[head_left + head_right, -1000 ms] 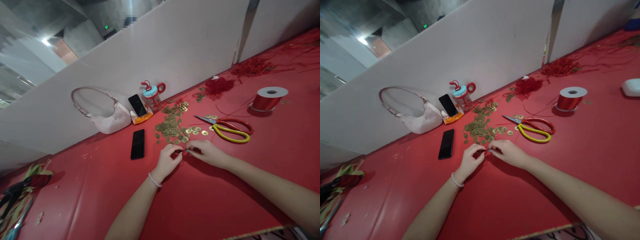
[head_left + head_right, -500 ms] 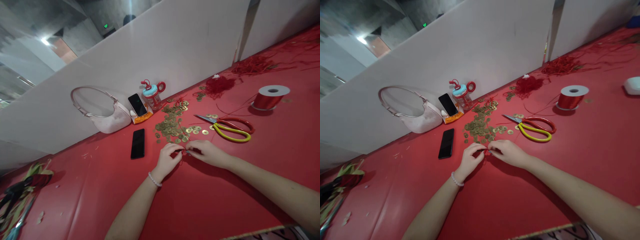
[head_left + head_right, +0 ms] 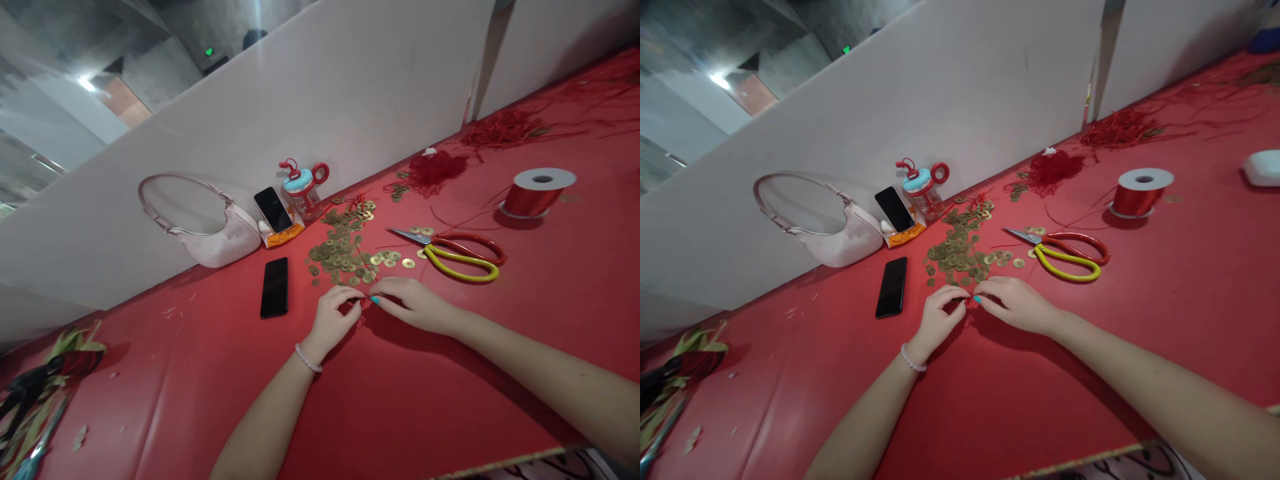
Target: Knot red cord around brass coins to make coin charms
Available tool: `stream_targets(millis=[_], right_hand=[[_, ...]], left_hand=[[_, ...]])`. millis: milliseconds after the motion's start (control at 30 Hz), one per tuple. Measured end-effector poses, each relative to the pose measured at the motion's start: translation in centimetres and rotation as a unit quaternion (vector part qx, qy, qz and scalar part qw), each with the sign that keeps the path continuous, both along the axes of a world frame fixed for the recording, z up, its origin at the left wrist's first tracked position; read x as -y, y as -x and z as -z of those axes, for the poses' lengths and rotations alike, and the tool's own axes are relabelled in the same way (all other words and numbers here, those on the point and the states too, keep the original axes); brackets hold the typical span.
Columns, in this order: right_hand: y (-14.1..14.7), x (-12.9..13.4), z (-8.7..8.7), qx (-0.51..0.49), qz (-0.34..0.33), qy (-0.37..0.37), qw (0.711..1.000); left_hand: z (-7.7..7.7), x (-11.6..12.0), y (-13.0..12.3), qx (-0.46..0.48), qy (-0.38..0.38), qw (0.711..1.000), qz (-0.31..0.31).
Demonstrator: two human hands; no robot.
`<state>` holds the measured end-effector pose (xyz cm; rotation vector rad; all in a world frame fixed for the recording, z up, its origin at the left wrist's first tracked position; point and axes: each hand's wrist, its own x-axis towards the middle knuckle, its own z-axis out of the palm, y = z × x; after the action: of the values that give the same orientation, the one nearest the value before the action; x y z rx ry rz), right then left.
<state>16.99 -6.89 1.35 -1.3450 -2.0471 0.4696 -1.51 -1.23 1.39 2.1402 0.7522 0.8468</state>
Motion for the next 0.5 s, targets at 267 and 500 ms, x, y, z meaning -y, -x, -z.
stream_targets(millis=[267,500], right_hand=[[-0.43,-0.27,0.26,0.038,-0.036,-0.1,0.994],[-0.55,-0.66,0.8,0.081,-0.019,-0.224,0.971]], left_hand=[[0.07,0.02,-0.05,-0.017,0.005,1.0,-0.017],[-0.01,-0.05,0.14,-0.023,0.03,0.997,0.061]])
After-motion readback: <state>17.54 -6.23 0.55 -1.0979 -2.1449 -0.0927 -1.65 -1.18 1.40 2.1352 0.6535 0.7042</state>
